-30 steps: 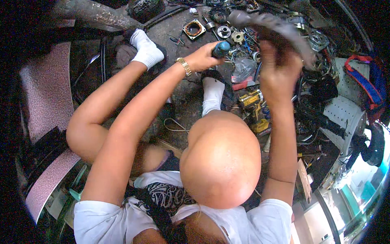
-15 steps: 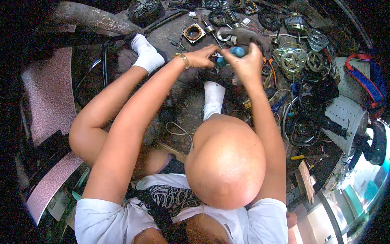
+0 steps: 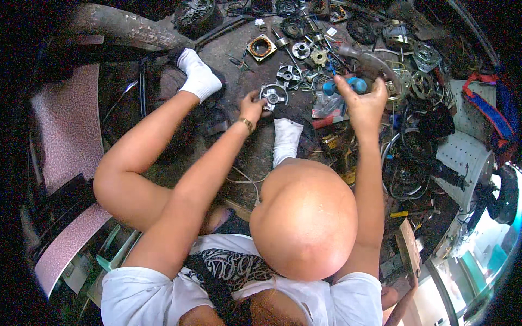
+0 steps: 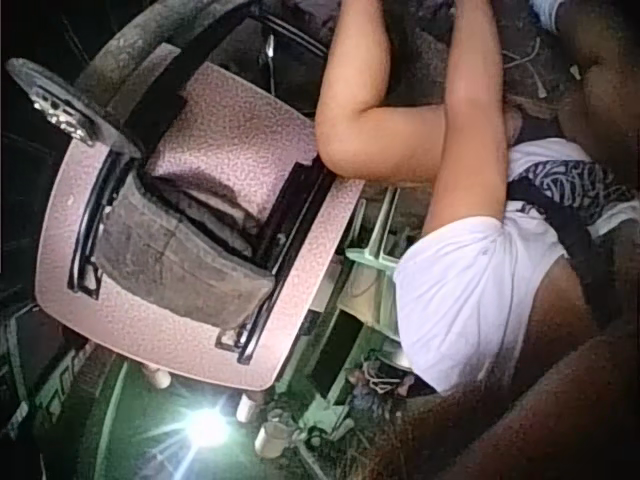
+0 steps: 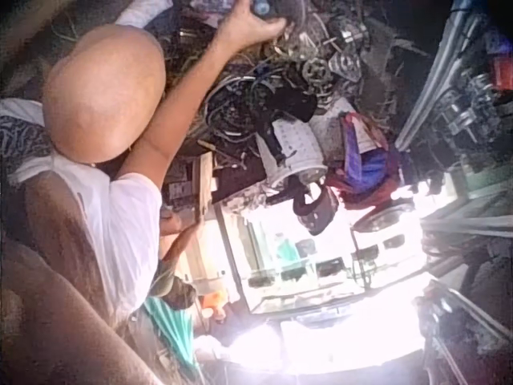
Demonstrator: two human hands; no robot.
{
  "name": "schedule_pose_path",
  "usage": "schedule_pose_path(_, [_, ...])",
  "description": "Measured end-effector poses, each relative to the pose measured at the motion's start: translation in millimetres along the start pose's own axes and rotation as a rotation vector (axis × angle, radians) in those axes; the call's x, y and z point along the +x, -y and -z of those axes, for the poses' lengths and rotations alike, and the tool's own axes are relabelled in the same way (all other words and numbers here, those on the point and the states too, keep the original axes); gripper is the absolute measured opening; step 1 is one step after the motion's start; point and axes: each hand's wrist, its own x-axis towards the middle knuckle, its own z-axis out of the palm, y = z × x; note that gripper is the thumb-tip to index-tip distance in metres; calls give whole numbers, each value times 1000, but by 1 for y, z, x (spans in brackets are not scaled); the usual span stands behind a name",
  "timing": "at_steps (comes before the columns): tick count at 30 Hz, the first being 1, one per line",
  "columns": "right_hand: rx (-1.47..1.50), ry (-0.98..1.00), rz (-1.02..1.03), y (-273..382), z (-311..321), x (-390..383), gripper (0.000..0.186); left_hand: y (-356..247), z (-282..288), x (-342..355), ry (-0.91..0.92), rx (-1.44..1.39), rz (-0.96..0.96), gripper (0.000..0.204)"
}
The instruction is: The person disassembles motor components on the floor using a hammer and a screwdriver, striking parts to loosen them and prying off the metal casing.
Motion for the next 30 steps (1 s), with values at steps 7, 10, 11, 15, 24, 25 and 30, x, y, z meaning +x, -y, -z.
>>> schedule_pose_path(7, [-70, 116, 23, -1, -22, -11, 35, 28, 3, -25, -107, -255, 79, 37])
schedule_pose_path(10, [-108, 150, 25, -4, -28, -11, 35, 29, 2, -25, -108, -237, 103, 35])
schedule_pose_path(11, [-102, 162, 28, -5, -31, -10, 35, 29, 4, -23, -85, -212, 89, 35])
schedule_pose_path(15, [38, 183, -21, 2, -49, -9, 41, 30, 10, -14, -60, -159, 51, 33])
schedule_pose_path(24, [44, 66, -20, -8, -71, -24, 43, 6, 22, -10, -251, 623, -456, 43])
schedule_pose_path(25, [17, 45, -12, -11, -74, -25, 43, 1, 25, -9, -358, 907, -739, 46])
schedule_pose_path(30, [-23, -67, -29, -8, -77, -28, 46, -88, -7, -27, 421, 487, -927, 59])
